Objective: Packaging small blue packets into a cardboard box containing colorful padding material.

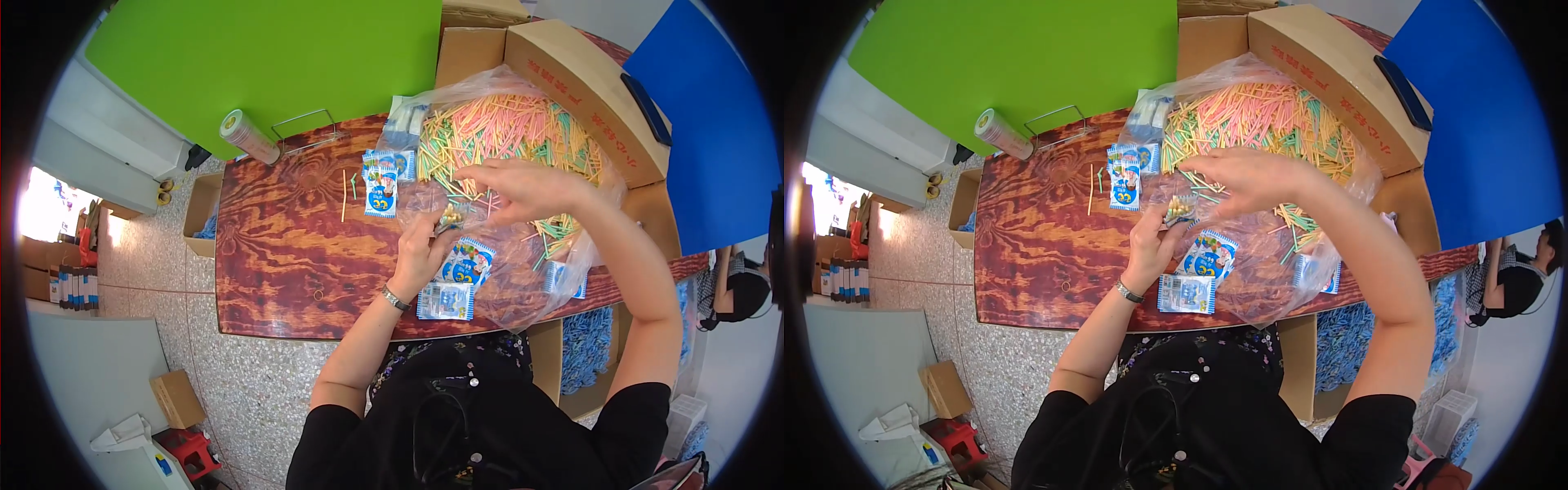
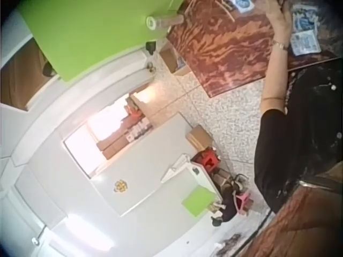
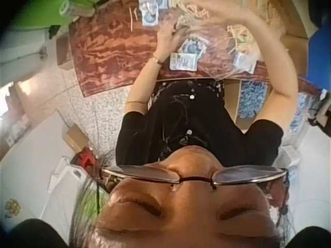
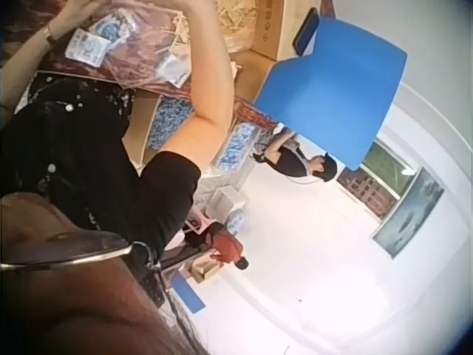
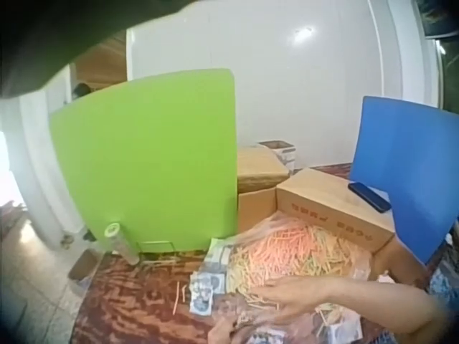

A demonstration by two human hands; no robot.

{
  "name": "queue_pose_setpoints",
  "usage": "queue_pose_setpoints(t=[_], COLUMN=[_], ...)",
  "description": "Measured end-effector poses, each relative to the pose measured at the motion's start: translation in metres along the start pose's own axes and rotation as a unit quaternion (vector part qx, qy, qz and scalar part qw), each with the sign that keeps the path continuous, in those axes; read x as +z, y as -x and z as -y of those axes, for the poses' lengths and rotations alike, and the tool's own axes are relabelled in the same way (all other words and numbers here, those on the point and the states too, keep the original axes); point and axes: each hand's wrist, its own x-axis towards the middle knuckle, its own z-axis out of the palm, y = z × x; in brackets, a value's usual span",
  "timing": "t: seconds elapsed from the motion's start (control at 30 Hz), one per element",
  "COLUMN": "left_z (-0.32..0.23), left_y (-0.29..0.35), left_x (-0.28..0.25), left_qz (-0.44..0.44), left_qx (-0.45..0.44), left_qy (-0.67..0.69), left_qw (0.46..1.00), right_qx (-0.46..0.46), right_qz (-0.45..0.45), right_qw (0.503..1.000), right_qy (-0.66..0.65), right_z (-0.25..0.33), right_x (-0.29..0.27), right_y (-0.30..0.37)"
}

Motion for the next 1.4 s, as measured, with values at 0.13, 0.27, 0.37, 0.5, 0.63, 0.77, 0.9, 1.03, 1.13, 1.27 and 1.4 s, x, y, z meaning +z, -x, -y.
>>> queue_pose_setpoints(t=[0.13,0.27,0.37,0.5,0.63,0.77,0.9,1.03,1.13,1.27,1.4], left_z=[0.008,0.016,0.035,0.101,0.154,0.162,0.125,0.054,-0.001,0.002,-0.007], left_y=[0.006,0.006,-0.005,-0.014,-0.018,-0.024,-0.026,-0.006,0.01,0.022,0.011], left_x=[-0.002,-0.027,-0.034,-0.062,-0.073,-0.053,-0.043,-0.028,-0.002,0.011,0.009], left_qz=[0.001,0.041,-0.009,0.004,0.003,-0.054,-0.113,0.016,0.141,0.219,0.237], left_qx=[-0.066,-0.143,-0.072,-0.167,-0.195,-0.212,-0.14,-0.024,0.001,-0.249,-0.242], left_qy=[0.116,0.027,-0.051,-0.073,-0.076,-0.081,-0.201,-0.176,-0.071,0.136,0.064], left_qw=[0.991,0.989,0.996,0.983,0.978,0.972,0.963,0.984,0.987,0.934,0.939], right_qx=[0.032,0.043,0.063,0.112,0.205,0.23,0.195,0.173,0.146,0.161,0.183], right_qz=[-0.002,-0.183,-0.178,-0.2,-0.072,-0.066,-0.135,-0.208,-0.239,-0.221,-0.235], right_qw=[0.995,0.979,0.972,0.961,0.967,0.965,0.966,0.963,0.96,0.929,0.918], right_qy=[-0.099,-0.079,-0.144,-0.156,-0.137,-0.109,-0.106,0.011,-0.017,-0.248,-0.263], right_z=[-0.017,-0.011,-0.028,-0.047,-0.066,-0.06,-0.059,-0.037,-0.016,0.0,-0.003], right_x=[0.047,0.086,0.112,0.133,0.144,0.183,0.195,0.167,0.14,0.129,0.135], right_y=[-0.001,-0.011,-0.021,-0.011,0.035,0.053,0.062,0.07,0.065,0.057,0.053])
